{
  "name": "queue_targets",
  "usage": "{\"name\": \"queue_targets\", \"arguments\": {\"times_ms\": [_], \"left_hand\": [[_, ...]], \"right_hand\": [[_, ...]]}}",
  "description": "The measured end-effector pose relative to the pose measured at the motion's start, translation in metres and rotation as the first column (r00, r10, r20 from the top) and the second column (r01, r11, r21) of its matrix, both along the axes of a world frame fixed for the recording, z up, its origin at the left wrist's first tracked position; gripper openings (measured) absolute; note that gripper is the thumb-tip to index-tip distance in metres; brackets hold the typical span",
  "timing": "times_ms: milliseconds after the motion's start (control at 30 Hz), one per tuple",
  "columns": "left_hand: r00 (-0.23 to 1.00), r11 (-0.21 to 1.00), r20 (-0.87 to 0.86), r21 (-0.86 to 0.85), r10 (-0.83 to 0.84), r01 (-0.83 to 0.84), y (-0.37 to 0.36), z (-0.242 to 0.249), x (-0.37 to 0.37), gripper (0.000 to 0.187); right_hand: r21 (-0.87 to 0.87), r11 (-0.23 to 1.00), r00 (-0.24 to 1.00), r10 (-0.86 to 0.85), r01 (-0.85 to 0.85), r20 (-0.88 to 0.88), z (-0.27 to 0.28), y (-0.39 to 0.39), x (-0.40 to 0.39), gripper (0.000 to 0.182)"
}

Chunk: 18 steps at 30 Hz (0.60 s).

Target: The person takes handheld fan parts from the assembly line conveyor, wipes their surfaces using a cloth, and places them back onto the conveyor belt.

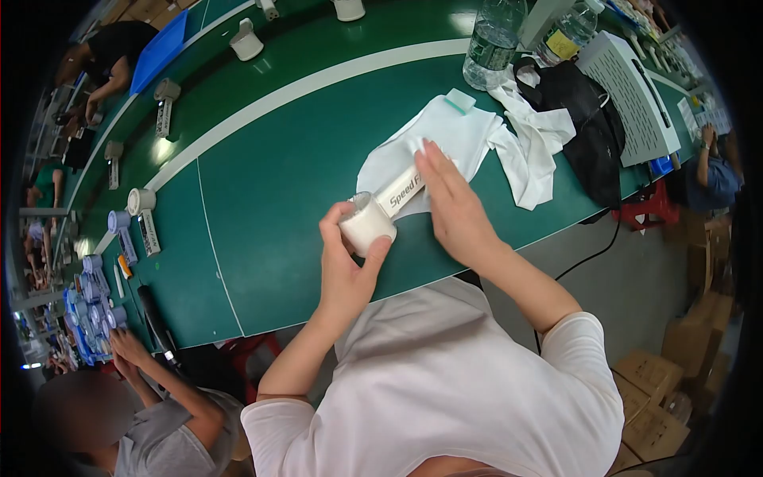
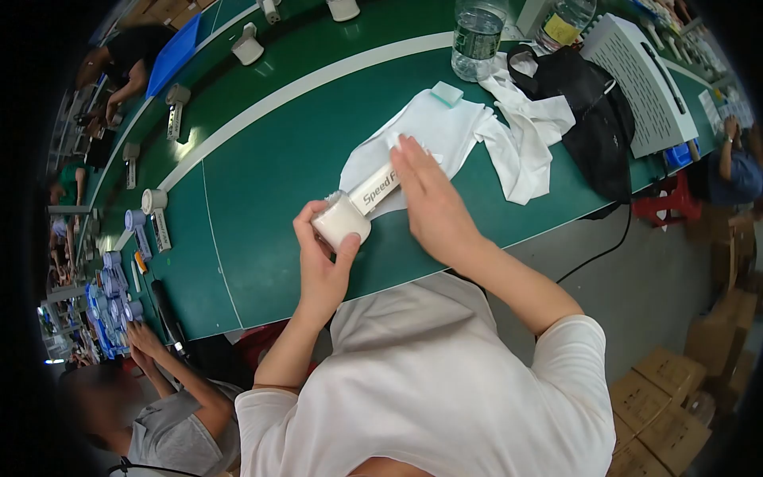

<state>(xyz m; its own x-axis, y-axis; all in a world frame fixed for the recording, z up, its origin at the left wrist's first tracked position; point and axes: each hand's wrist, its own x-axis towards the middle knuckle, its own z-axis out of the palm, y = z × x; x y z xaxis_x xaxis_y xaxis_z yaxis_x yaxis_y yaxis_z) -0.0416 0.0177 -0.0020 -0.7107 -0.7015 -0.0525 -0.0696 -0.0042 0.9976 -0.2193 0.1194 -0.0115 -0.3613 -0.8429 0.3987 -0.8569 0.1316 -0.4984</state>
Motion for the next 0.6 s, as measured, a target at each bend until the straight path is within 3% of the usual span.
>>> {"name": "queue_targets", "arguments": {"times_ms": [67,133,200,333,367,400,433,467,533,567,600], "left_hand": [[0.997,0.884,0.043,-0.461,-0.065,0.077,-0.002,-0.007,0.003,0.059],[0.994,0.855,0.080,-0.508,-0.073,0.104,-0.002,-0.004,0.007,0.057],[0.985,0.719,0.123,-0.673,-0.124,0.175,-0.004,-0.004,0.010,0.054],[0.975,0.620,0.150,-0.753,-0.164,0.220,-0.009,-0.021,0.017,0.048],[0.971,0.519,0.161,-0.823,-0.175,0.230,-0.009,-0.019,0.016,0.048],[0.967,0.412,0.172,-0.880,-0.185,0.236,-0.008,-0.017,0.015,0.047],[0.961,0.270,0.204,-0.930,-0.188,0.250,-0.006,-0.017,0.015,0.047],[0.960,0.273,0.206,-0.928,-0.189,0.253,-0.007,-0.017,0.015,0.047],[0.955,0.109,0.222,-0.963,-0.196,0.247,-0.010,-0.016,0.016,0.046],[0.955,0.115,0.227,-0.961,-0.193,0.251,-0.010,-0.015,0.016,0.046],[0.946,0.040,0.243,-0.966,-0.213,0.257,-0.011,-0.013,0.015,0.044]], "right_hand": [[-0.040,0.965,0.964,0.261,-0.259,0.050,0.011,0.007,0.015,0.063],[-0.097,0.953,0.944,0.298,-0.286,0.142,0.017,0.007,0.024,0.062],[-0.083,0.957,0.958,0.283,-0.278,0.057,0.008,0.007,0.006,0.062],[-0.041,0.986,0.986,0.166,-0.165,0.022,0.008,0.010,-0.009,0.061],[-0.027,0.974,0.972,0.224,-0.223,0.071,0.014,0.015,0.001,0.059],[-0.143,0.931,0.918,0.357,-0.336,0.172,0.011,0.017,0.010,0.063],[-0.120,0.933,0.910,0.357,-0.338,0.211,0.012,0.020,0.018,0.062],[-0.099,0.934,0.900,0.356,-0.342,0.251,0.016,0.021,0.024,0.061],[-0.073,0.934,0.912,0.358,-0.350,0.200,0.014,0.021,0.007,0.061],[-0.038,0.943,0.935,0.332,-0.330,0.125,0.011,0.021,-0.004,0.060],[-0.038,0.961,0.954,0.277,-0.275,0.116,0.011,0.020,-0.013,0.062]]}}
